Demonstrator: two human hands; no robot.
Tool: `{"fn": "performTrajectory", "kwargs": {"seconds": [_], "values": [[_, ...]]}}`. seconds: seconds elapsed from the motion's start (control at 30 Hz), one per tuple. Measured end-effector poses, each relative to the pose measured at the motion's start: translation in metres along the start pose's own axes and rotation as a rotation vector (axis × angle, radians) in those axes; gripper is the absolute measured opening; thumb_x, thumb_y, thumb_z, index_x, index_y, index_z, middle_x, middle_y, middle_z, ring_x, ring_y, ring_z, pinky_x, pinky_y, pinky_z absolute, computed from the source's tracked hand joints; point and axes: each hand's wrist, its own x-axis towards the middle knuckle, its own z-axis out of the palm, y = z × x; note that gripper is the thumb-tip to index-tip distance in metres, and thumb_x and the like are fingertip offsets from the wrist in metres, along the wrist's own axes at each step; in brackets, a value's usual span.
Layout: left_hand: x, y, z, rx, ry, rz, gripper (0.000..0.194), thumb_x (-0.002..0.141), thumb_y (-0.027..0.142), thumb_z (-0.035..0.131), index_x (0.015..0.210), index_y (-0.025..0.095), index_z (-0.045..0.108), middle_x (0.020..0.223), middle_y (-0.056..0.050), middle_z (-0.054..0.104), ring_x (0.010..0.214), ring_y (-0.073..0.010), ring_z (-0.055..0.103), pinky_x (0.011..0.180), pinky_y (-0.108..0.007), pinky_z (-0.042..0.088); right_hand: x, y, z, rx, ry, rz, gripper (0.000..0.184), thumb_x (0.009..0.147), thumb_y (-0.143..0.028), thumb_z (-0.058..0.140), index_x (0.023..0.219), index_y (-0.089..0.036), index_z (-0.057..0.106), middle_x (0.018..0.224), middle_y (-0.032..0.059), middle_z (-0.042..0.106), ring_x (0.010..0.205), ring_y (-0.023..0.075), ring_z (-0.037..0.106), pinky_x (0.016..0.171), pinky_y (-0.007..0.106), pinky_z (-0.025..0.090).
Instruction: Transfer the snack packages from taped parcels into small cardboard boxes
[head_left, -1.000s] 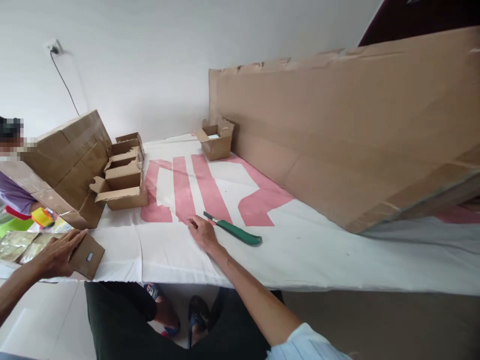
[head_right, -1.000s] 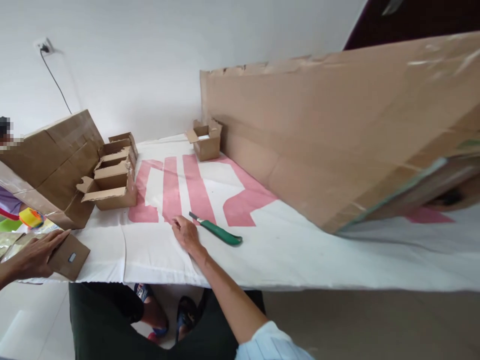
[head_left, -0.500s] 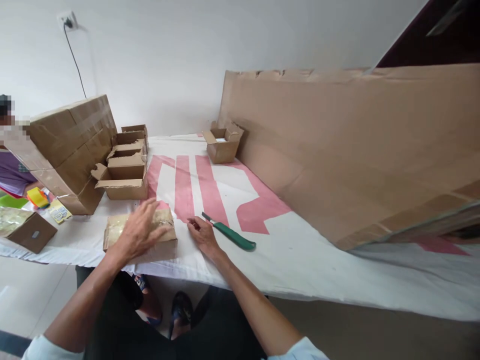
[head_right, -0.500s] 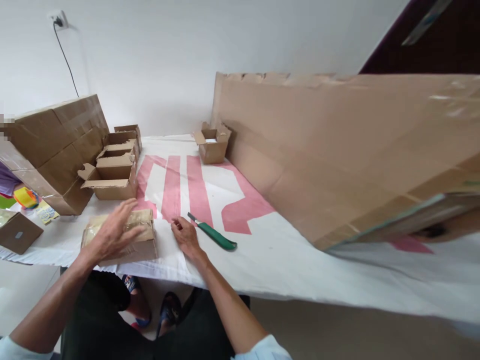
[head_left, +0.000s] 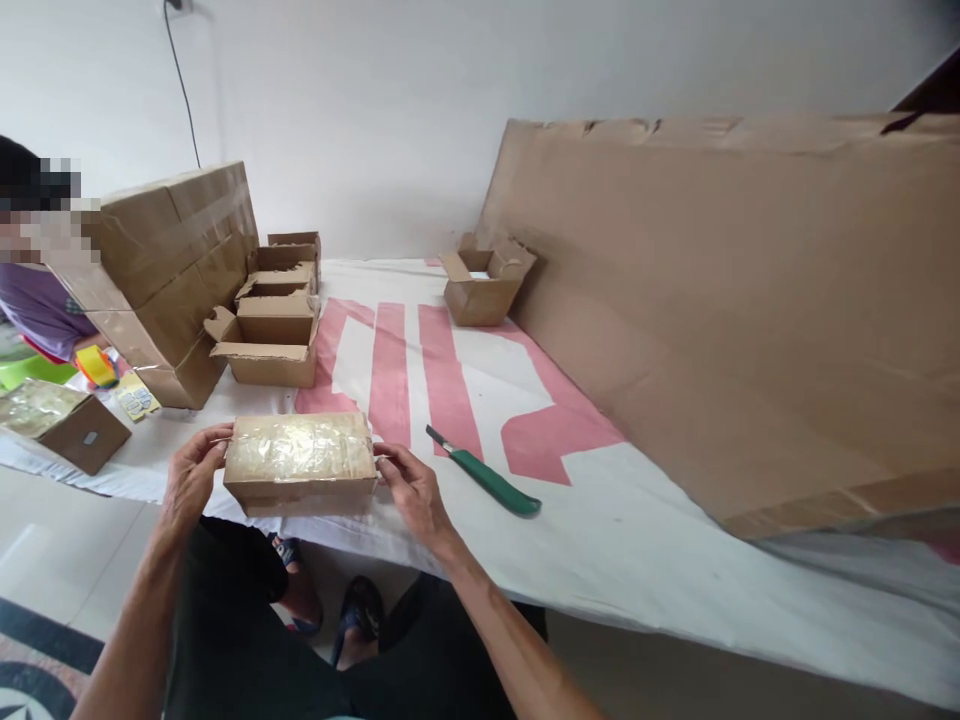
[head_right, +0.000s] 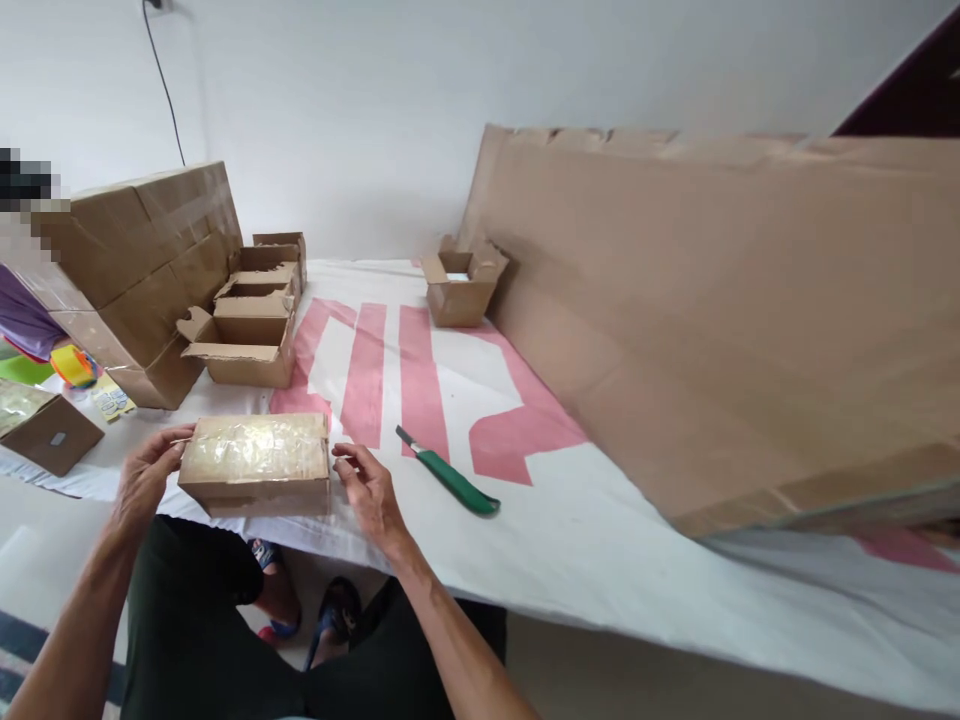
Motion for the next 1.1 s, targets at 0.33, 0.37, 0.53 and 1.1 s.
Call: {"fn": "performTrajectory", "kwargs": {"seconds": [0.33, 0.37, 0.53, 1.1], "values": [[0.004, -0.004, -0.002, -0.045, -0.128, 0.042, 0.054, 0.072, 0.066, 0.096, 0.092, 0.018, 0.081, 0.144, -0.019, 0.076, 0.131, -0.0396, 0.073, 0.108, -0.048, 0.061, 0.007, -0.01, -0.01, -0.144, -0.083, -0.103, 0.04, 0.104, -0.054, 0.062, 0.122, -0.023, 0.08, 0.122, 0.0117, 0.083, 0.11, 0.0299, 0.077, 0.089, 0.04, 0.063], [0.004, -0.004, -0.001, -0.048, -0.149, 0.035, 0.056, 0.071, 0.067, 0.096, 0.093, 0.018, 0.081, 0.146, -0.02, 0.075, 0.13, -0.0399, 0.073, 0.104, -0.047, 0.063, 0.009, -0.007, -0.019, -0.228, -0.073, -0.14, 0.038, 0.104, -0.051, 0.062, 0.122, -0.024, 0.08, 0.122, 0.0121, 0.083, 0.109, 0.0303, 0.077, 0.088, 0.041, 0.063], [0.004, -0.005, 0.004, -0.027, -0.229, 0.049, 0.055, 0.076, 0.07, 0.092, 0.099, 0.02, 0.084, 0.155, -0.018, 0.07, 0.136, -0.039, 0.071, 0.099, -0.041, 0.064, 0.016, 0.016, -0.084, -0.821, 0.038, -0.251, 0.032, 0.101, -0.042, 0.059, 0.119, -0.022, 0.077, 0.119, 0.0161, 0.077, 0.11, 0.0352, 0.07, 0.095, 0.049, 0.059], [0.0, -0.004, 0.013, -0.145, -0.281, -0.006, 0.037, 0.071, 0.039, 0.096, 0.098, 0.018, 0.083, 0.159, -0.015, 0.065, 0.129, -0.0347, 0.074, 0.095, -0.038, 0.068, 0.017, 0.023, -0.14, -0.915, 0.2, -0.07, 0.042, 0.098, -0.049, 0.05, 0.117, -0.021, 0.075, 0.105, 0.0156, 0.075, 0.095, 0.0344, 0.072, 0.077, 0.045, 0.057]]}}
